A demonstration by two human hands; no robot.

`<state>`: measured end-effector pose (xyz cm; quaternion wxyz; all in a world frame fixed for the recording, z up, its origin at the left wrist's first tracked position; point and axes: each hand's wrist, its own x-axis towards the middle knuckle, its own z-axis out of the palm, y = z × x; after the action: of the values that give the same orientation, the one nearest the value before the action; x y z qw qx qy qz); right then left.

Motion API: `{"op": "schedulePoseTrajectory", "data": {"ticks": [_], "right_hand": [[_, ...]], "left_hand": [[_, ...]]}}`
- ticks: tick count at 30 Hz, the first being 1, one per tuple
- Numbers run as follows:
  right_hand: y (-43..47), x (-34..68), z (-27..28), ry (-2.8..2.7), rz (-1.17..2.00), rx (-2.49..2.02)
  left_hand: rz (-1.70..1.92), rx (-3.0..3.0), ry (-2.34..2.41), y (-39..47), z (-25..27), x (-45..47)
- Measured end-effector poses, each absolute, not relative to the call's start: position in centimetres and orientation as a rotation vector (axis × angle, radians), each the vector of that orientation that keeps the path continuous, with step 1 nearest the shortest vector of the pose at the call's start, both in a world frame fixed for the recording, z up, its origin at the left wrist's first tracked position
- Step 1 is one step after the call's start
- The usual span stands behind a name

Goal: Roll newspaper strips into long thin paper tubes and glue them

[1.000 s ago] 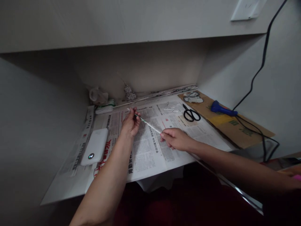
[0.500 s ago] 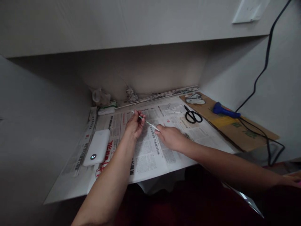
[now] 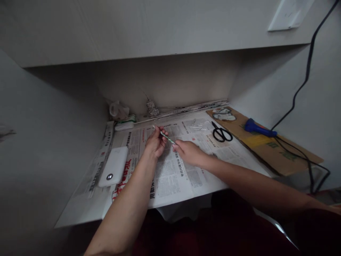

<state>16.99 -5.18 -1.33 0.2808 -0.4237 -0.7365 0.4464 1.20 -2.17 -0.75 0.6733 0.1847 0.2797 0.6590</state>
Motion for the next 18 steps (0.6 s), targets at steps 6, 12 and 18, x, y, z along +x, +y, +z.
{"op": "schedulePoseTrajectory", "data": {"ticks": [6,12,18], "right_hand": [[-4.97,16.93,-1.43,-1.707,1.89,-0.94],[-4.29,16.31,-1.13,-1.901,1.175,-1.128],[-4.33,16.24,-0.59,-1.548,2.101,-0.746]], "left_hand": [[1.455,0.441,0.543,-2.22,-0.76,1.08],[1.486,0.486,0.596,-2.17,-0.95,1.34],[1.442,0.501,0.562,-2.32,-0.77,1.16]]}}
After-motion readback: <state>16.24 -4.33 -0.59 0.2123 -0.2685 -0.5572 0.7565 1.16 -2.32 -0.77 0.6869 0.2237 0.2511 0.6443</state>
